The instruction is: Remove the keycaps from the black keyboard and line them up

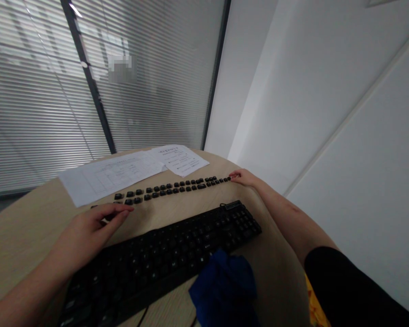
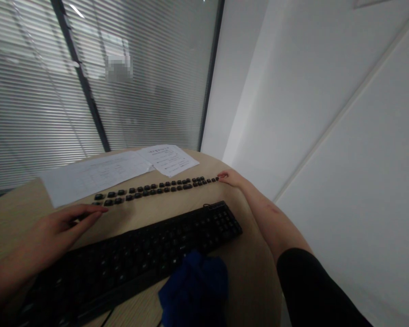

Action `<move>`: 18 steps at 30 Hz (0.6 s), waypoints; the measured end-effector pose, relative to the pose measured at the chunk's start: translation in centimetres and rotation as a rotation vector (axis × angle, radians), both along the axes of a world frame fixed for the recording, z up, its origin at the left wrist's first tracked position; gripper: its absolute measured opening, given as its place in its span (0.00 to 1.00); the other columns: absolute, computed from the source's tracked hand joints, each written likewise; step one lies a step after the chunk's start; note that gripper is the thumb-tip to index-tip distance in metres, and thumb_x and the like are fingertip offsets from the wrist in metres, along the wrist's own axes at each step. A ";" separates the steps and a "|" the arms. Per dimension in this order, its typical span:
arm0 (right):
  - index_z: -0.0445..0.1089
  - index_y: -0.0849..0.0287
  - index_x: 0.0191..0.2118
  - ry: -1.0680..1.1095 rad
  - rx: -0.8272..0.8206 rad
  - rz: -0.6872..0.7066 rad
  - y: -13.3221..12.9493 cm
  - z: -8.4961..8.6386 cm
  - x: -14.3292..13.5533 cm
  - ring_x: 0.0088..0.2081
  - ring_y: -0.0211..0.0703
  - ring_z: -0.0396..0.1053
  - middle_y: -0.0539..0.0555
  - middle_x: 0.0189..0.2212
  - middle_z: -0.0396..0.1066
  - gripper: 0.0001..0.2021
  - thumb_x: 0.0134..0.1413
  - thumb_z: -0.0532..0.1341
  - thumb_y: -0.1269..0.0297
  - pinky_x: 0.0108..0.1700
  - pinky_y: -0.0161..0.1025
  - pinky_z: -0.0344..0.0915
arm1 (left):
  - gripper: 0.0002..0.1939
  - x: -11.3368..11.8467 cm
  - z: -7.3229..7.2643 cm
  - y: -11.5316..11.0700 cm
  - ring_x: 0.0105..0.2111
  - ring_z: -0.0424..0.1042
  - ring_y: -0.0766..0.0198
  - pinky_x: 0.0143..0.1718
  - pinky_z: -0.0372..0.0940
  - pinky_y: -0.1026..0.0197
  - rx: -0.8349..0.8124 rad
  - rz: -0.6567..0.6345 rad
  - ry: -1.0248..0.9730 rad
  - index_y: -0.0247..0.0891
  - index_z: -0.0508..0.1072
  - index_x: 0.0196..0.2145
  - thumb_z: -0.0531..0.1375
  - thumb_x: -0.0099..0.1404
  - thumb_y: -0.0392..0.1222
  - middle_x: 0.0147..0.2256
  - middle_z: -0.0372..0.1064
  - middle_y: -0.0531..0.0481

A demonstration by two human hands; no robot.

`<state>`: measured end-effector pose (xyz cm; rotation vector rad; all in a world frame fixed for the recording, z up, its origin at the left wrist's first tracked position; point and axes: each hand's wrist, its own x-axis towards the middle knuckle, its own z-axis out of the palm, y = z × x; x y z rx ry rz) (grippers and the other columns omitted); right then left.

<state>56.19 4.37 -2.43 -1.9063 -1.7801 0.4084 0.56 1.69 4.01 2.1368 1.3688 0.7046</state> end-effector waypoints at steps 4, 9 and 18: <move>0.80 0.63 0.47 0.040 0.022 -0.002 0.0 0.3 -0.5 0.27 0.35 0.68 0.54 0.34 0.80 0.18 0.47 0.71 0.69 0.35 0.34 0.65 | 0.20 0.1 0.0 -0.1 0.42 0.76 0.52 0.43 0.68 0.58 0.015 0.011 -0.009 0.42 0.81 0.40 0.59 0.61 0.58 0.43 0.81 0.50; 0.81 0.60 0.38 0.134 0.138 -0.088 -1.0 1.9 -1.4 0.25 0.36 0.66 0.52 0.29 0.78 0.11 0.46 0.71 0.65 0.34 0.34 0.65 | 0.20 -0.1 -0.4 0.1 0.41 0.76 0.53 0.42 0.68 0.58 0.014 0.001 -0.008 0.42 0.81 0.42 0.59 0.62 0.57 0.44 0.81 0.50; 0.75 0.58 0.37 0.776 0.363 -0.222 -12.2 5.1 -5.9 0.23 0.39 0.66 0.52 0.22 0.68 0.35 0.63 0.45 0.32 0.28 0.37 0.70 | 0.28 -0.1 -2.1 1.4 0.40 0.76 0.51 0.45 0.68 0.51 -0.036 -0.204 0.180 0.40 0.80 0.44 0.52 0.64 0.63 0.44 0.79 0.43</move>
